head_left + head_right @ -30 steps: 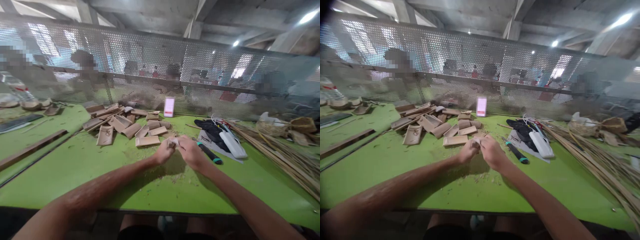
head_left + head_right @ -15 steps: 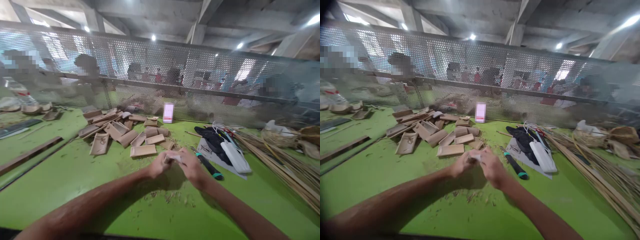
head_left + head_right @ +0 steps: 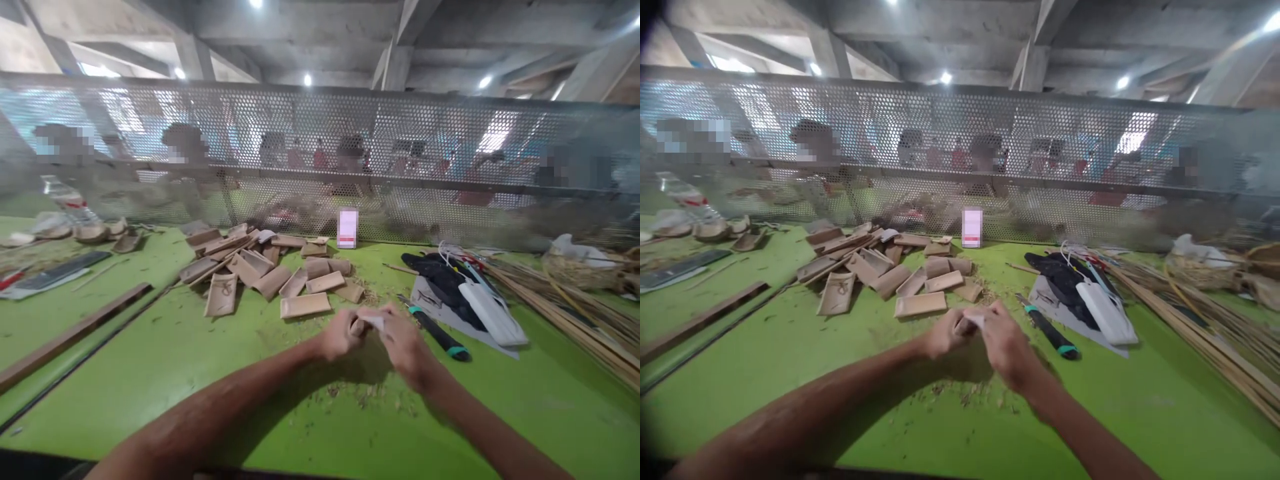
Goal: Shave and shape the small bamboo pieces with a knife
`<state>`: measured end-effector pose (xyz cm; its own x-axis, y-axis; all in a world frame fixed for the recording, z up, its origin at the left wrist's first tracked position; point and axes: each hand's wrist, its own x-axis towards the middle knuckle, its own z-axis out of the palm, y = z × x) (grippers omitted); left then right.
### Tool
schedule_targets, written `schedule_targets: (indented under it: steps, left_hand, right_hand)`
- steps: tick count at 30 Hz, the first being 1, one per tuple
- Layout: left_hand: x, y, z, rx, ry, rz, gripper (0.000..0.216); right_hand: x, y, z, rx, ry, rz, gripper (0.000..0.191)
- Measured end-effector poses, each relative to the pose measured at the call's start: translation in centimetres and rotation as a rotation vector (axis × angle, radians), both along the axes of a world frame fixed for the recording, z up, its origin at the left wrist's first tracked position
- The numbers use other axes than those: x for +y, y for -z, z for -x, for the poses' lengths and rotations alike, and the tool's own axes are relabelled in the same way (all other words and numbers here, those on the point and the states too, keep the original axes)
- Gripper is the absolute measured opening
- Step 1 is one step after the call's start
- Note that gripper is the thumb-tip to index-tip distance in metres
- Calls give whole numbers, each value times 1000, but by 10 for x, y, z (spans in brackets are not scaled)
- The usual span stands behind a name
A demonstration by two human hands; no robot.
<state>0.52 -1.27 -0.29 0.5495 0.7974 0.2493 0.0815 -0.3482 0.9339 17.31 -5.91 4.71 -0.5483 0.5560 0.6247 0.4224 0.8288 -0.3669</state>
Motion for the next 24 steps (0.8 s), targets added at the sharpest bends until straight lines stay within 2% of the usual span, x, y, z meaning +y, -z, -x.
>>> schedule_targets:
  steps: [2,7,11,13,16,18,24]
  left_hand:
    - [0,2,-1,-36,27,-54,16]
    - [0,-1,-1,-86,53,-43,17]
    - [-1,-3,2,-30,39,-71,12]
    - [-1,-4,3,12,61,-104,10]
    - [0,-5,5,49,123,-58,13]
    - [1,-6,5,73,147,-58,14]
    - [4,-5,0,64,60,-30,12]
  right_hand:
    - [-7,0,4,40,72,-5,43]
    - [-10,2,10,31,68,11,40]
    - [-7,7,5,39,115,-2,39]
    - [-6,11,-2,15,119,13,38]
    - [-3,17,-11,44,240,3,35]
    - [-2,22,-13,69,250,6,34]
    - [-2,33,-3,87,235,-5,35]
